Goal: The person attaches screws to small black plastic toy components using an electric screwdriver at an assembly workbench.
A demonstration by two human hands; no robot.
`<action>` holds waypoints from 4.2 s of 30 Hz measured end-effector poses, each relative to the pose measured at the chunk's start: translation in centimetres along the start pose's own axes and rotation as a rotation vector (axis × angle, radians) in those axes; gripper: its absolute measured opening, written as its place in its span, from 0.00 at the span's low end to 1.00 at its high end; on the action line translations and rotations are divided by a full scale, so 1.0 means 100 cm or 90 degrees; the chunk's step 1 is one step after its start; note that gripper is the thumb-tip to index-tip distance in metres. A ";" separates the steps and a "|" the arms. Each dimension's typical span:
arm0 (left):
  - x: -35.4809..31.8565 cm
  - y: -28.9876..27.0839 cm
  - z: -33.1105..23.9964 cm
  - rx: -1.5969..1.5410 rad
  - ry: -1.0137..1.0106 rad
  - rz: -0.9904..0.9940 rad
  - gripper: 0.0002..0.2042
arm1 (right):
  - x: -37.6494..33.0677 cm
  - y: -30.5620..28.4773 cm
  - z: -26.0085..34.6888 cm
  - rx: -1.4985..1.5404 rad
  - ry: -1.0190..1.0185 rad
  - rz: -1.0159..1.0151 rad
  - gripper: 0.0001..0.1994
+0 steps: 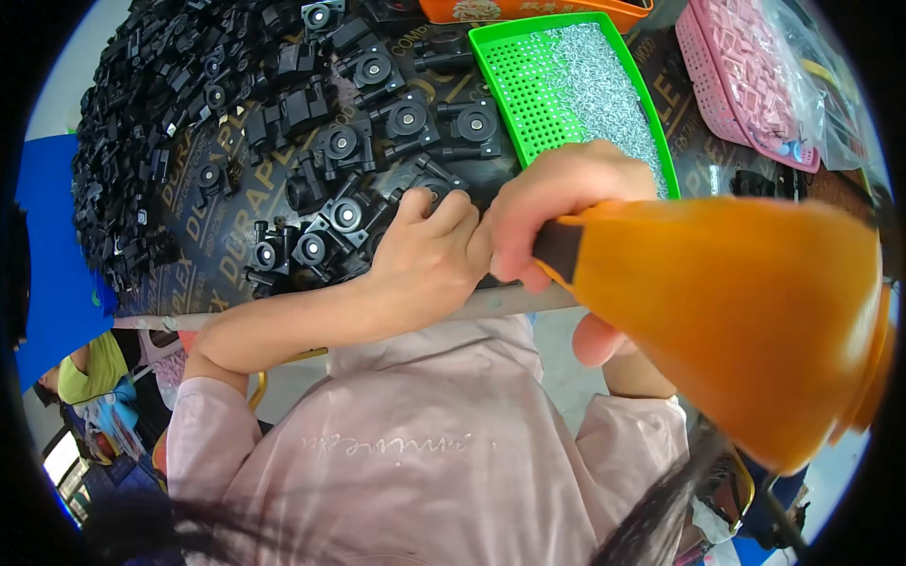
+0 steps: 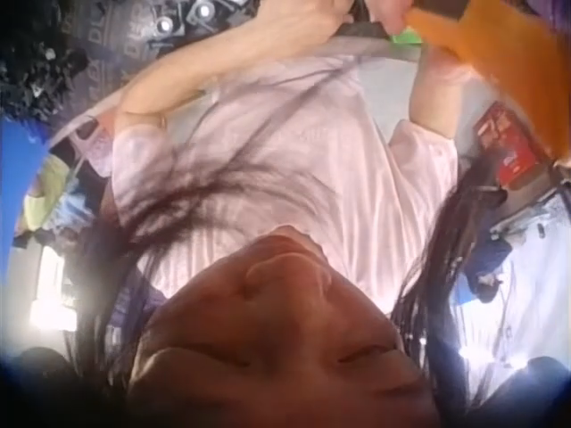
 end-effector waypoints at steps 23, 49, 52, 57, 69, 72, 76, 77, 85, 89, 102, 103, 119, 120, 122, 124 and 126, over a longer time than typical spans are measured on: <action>-0.074 -0.049 0.021 -0.041 -0.323 0.218 0.46 | -0.036 -0.022 0.038 -0.074 -0.022 -0.192 0.32; -0.060 -0.018 0.001 -0.094 -0.261 0.075 0.30 | -0.035 -0.008 0.005 -0.109 -0.030 -0.230 0.33; -0.061 -0.016 0.004 -0.131 -0.276 0.030 0.30 | -0.033 -0.003 0.004 -0.123 -0.009 -0.249 0.32; -0.064 -0.013 0.006 -0.189 -0.303 -0.055 0.28 | -0.037 -0.004 0.009 -0.141 0.020 -0.294 0.33; -0.063 -0.010 0.006 -0.161 -0.284 -0.093 0.24 | 0.020 0.046 0.008 -0.004 0.043 -0.121 0.34; -0.063 -0.010 0.008 -0.161 -0.276 -0.093 0.24 | 0.025 0.051 0.013 -0.078 0.174 -0.076 0.33; -0.063 -0.009 0.009 -0.176 -0.274 -0.102 0.24 | 0.029 0.053 -0.006 -0.124 0.150 -0.105 0.33; -0.063 -0.009 0.010 -0.177 -0.277 -0.105 0.24 | 0.029 0.052 -0.008 -0.107 0.178 -0.082 0.33; -0.066 -0.005 0.012 -0.170 -0.269 -0.122 0.22 | 0.041 0.078 -0.007 -0.039 0.391 -0.225 0.30; -0.063 -0.009 0.009 -0.187 -0.267 -0.105 0.21 | 0.042 0.062 -0.017 -0.036 0.226 -0.065 0.32; -0.058 -0.012 0.012 -0.152 -0.255 -0.085 0.25 | 0.062 0.010 -0.012 0.193 -0.047 0.155 0.33; -0.055 -0.012 0.012 -0.155 -0.240 -0.084 0.26 | 0.067 0.001 -0.003 0.162 -0.085 0.214 0.34; -0.058 -0.006 0.006 -0.085 -0.278 -0.038 0.28 | -0.010 -0.010 -0.003 -0.168 0.032 -0.438 0.30; -0.058 -0.006 0.007 -0.088 -0.281 -0.039 0.28 | -0.016 -0.014 -0.004 -0.189 0.082 -0.371 0.32; -0.058 -0.006 0.007 -0.091 -0.285 -0.039 0.28 | -0.019 -0.018 -0.012 -0.158 0.054 -0.370 0.32; -0.057 -0.006 0.007 -0.096 -0.286 -0.046 0.28 | -0.020 -0.020 -0.013 -0.128 0.026 -0.365 0.32; -0.056 -0.007 0.007 -0.095 -0.285 -0.044 0.28 | -0.019 -0.019 -0.011 -0.134 0.045 -0.375 0.31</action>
Point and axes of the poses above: each hand's wrist, its own x-axis towards the middle knuckle, its own y-axis out of the palm, z = x × y, the point moved 2 cm from there along x, towards the middle knuckle, and after that the axes turned 6 degrees about -x, right-handed, at the moved point
